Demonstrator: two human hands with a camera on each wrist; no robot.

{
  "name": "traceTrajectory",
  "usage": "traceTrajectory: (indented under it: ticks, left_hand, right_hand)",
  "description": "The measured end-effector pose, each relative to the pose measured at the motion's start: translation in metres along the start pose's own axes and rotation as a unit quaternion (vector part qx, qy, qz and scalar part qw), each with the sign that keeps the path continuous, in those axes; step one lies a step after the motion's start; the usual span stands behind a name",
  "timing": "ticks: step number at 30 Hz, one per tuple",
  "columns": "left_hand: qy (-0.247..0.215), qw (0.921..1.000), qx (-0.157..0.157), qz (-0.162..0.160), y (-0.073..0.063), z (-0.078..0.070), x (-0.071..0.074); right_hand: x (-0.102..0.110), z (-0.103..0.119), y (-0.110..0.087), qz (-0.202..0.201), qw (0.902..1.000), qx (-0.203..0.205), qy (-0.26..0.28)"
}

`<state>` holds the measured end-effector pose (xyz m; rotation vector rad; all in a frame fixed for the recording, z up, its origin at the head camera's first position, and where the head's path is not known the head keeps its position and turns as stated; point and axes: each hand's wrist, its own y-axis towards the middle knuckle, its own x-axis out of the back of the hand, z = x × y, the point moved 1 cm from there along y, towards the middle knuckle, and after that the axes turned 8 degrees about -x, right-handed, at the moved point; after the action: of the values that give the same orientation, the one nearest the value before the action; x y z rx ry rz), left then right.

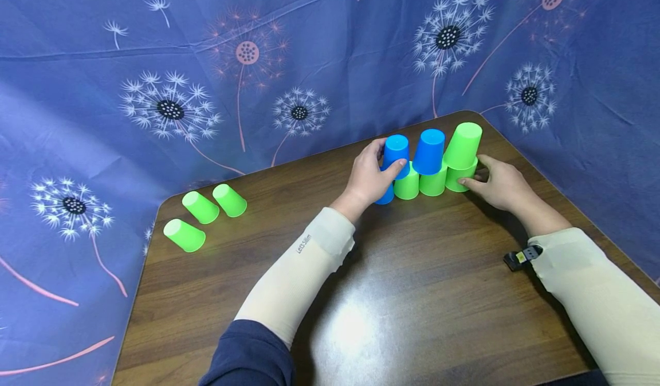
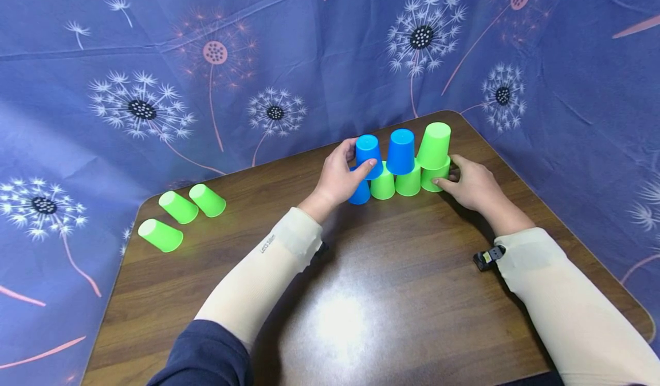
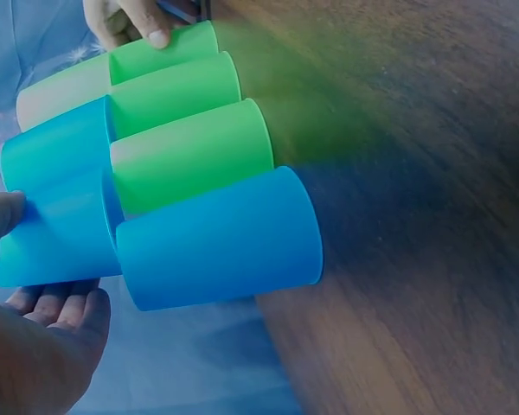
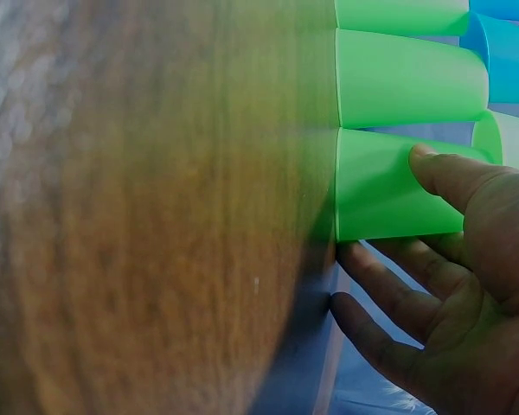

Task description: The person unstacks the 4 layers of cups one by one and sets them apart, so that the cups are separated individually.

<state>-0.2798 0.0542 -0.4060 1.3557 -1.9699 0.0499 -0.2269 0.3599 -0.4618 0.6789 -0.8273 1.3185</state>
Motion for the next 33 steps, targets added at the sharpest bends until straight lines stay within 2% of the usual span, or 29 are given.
traceTrajectory:
  ticks: [11,17,26,33]
  left_hand:
    - [-0.03,0.9995,-0.005,-0.012,-0.005,-0.002,0.009]
    - [-0.042,0.9988,-0.009,-0.022,-0.01,-0.003,0.02]
    - [-0.047,0.9962,-0.018,-0.071,-0.028,0.011,0.055]
    - [-0.039,0.9907,-0.007,-0.13,-0.055,0.034,0.092]
  right_hand:
    - [0.002,0.002,0.0,0.007,0.9999,-0.006,-0.005]
    - [0.002,0.003,-0.001,0.009,0.9999,-0.008,-0.001]
    - [0.0,0.002,0.0,0.008,1.0,-0.006,-0.001]
    - [0.0,0.001,-0.001,0.01,0.9999,-0.01,-0.002]
